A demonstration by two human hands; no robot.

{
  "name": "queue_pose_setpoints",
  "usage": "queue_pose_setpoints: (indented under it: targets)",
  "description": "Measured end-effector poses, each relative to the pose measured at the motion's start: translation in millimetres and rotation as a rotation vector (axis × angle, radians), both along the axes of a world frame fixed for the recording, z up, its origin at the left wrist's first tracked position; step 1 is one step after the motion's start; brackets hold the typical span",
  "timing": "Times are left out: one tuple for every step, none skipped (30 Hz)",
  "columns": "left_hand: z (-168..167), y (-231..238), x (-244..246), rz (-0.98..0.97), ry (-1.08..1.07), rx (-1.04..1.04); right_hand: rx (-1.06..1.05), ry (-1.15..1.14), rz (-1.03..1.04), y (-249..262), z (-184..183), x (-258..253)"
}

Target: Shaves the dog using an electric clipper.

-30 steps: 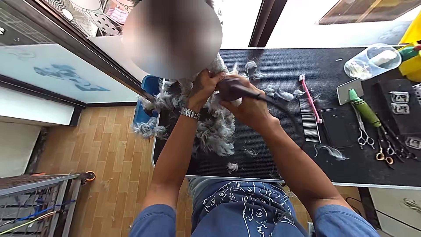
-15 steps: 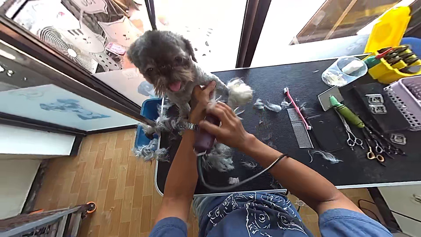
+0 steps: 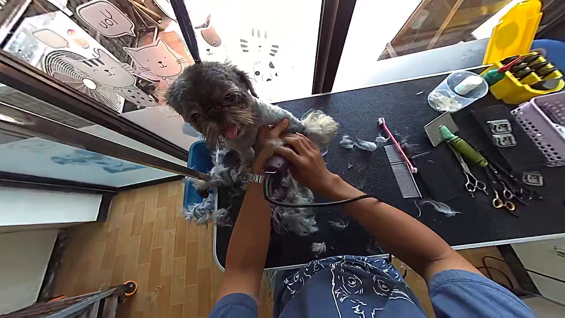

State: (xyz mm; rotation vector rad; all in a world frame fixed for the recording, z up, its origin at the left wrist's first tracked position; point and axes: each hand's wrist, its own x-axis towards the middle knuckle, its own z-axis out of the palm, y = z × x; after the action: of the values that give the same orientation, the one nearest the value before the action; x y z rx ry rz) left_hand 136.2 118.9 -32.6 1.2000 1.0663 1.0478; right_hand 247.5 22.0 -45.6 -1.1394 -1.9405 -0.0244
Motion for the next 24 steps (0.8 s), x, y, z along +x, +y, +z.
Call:
queue_pose_setpoints:
  targets:
    - [-2.8, 0.0, 0.4, 0.003, -0.023, -0.021, -0.039, -0.005, 0.012, -2.8, 2.8, -1.0]
    - [-5.9, 2.1, 1.1, 0.014, -0.048, -0.042, -0.053, -0.023, 0.052, -5.8, 5.7, -1.3]
    - [-5.9, 3.1, 1.8, 0.02, -0.089, -0.068, -0.04, -0.056, 0.109, -8.3, 8.4, -1.1]
    - [-5.0, 3.5, 2.1, 0.016, -0.13, -0.078, -0.01, -0.09, 0.161, -10.1, 11.3, -0.3]
    - [-4.6, 2.3, 2.2, 0.017, -0.161, -0.07, 0.02, -0.116, 0.193, -11.5, 14.3, 0.5]
    - [-4.1, 1.4, 2.2, 0.03, -0.174, -0.056, 0.044, -0.124, 0.194, -10.8, 16.5, 1.2]
    - [-2.4, 1.3, 1.9, 0.049, -0.147, -0.047, 0.055, -0.115, 0.168, -8.4, 18.4, 2.0]
    - [0.3, 0.7, 0.0, 0.054, -0.107, -0.039, 0.037, -0.1, 0.126, -6.3, 19.3, 2.7]
    - [1.7, 0.1, -1.9, 0.048, -0.079, -0.021, -0.006, -0.09, 0.089, -5.0, 20.4, 3.9]
    - [3.0, -0.9, -2.9, 0.042, -0.077, -0.016, -0.07, -0.089, 0.085, -5.0, 23.7, 6.2]
    - [5.1, -3.1, -2.5, 0.047, -0.103, -0.035, -0.134, -0.076, 0.123, -6.9, 30.6, 9.1]
    - [7.4, -6.2, -1.8, 0.049, -0.168, -0.071, -0.194, -0.039, 0.191, -10.2, 40.2, 12.6]
    - [8.6, -8.5, -1.2, 0.046, -0.238, -0.084, -0.239, 0.044, 0.265, -14.1, 51.6, 16.4]
    - [8.6, -10.3, -1.2, 0.037, -0.28, -0.079, -0.286, 0.157, 0.326, -18.5, 63.4, 21.7]
    - [6.7, -11.8, -1.4, 0.028, -0.304, -0.066, -0.335, 0.28, 0.345, -23.0, 76.3, 28.7]
    - [4.8, -11.3, -1.5, 0.025, -0.328, -0.075, -0.355, 0.364, 0.314, -24.4, 89.3, 38.0]
    - [5.4, -10.1, -2.0, 0.016, -0.338, -0.091, -0.345, 0.413, 0.262, -21.9, 101.6, 49.3]
    - [6.7, -8.5, -3.4, 0.0, -0.349, -0.114, -0.317, 0.456, 0.21, -16.2, 112.2, 61.3]
    - [8.1, -8.5, -5.7, -0.022, -0.356, -0.136, -0.309, 0.494, 0.157, -9.6, 119.8, 72.9]
    - [9.2, -9.0, -8.1, -0.043, -0.36, -0.15, -0.311, 0.565, 0.125, 0.0, 123.6, 83.3]
    - [9.9, -9.6, -10.6, -0.065, -0.359, -0.156, -0.321, 0.668, 0.107, 12.0, 125.0, 90.6]
    - [10.6, -10.4, -12.4, -0.079, -0.356, -0.159, -0.339, 0.766, 0.093, 25.1, 124.5, 94.9]
    - [10.9, -11.3, -13.2, -0.086, -0.35, -0.156, -0.357, 0.81, 0.088, 37.1, 123.9, 96.0]
    - [11.0, -11.5, -14.6, -0.092, -0.346, -0.155, -0.373, 0.811, 0.098, 48.3, 123.3, 93.9]
